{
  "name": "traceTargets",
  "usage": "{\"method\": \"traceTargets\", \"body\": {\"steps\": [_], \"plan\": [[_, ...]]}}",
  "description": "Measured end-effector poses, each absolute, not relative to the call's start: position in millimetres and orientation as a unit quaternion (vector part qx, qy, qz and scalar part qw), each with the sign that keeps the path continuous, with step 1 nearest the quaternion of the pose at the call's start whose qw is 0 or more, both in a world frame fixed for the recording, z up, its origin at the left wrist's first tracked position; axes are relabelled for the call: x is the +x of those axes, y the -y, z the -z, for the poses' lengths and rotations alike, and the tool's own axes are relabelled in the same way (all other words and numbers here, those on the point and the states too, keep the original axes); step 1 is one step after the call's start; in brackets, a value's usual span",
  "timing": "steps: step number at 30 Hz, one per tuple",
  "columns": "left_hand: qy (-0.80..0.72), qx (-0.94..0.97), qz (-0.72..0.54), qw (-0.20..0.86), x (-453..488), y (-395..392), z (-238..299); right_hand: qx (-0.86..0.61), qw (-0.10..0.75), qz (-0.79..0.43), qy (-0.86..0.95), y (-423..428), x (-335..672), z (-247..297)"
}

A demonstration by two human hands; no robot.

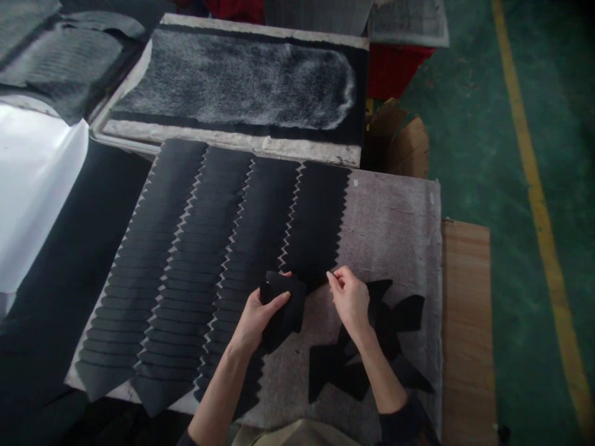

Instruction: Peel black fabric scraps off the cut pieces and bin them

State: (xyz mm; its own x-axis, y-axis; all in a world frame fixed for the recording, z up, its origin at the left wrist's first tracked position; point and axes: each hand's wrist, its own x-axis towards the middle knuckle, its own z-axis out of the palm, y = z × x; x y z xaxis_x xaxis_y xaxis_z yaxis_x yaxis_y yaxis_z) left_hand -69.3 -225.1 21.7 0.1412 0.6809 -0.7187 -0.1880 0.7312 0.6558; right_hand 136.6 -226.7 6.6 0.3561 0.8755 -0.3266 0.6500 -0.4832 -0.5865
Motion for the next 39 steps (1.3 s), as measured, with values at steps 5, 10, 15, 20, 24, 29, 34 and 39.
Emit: {"method": "traceTargets", "body": {"steps": [5,10,15,20,24,29,34,39], "plan": [[-0.599,0.216,-0.299,0.710,-67,225,-20,-0.801,0.193,-0.322,0.465,227,137,-4],[-0.609,0.237,-0.299,0.696,-66,225,-18,-0.808,0.164,-0.319,0.468,225,138,-1],[-0.598,0.245,-0.298,0.703,-67,225,-18,-0.804,0.142,-0.319,0.481,224,139,-8],[-0.591,0.258,-0.286,0.708,-65,229,-21,-0.745,0.133,-0.241,0.607,220,132,-19],[-0.591,0.256,-0.291,0.707,-63,229,-23,-0.703,0.132,-0.274,0.643,210,122,-18],[-0.592,0.242,-0.298,0.709,-62,227,-25,-0.704,0.163,-0.306,0.620,205,118,-13],[-0.588,0.253,-0.318,0.699,-64,229,-25,-0.719,0.181,-0.328,0.585,206,118,-13],[-0.589,0.240,-0.332,0.697,-64,232,-23,-0.718,0.196,-0.351,0.568,207,119,-12]]}}
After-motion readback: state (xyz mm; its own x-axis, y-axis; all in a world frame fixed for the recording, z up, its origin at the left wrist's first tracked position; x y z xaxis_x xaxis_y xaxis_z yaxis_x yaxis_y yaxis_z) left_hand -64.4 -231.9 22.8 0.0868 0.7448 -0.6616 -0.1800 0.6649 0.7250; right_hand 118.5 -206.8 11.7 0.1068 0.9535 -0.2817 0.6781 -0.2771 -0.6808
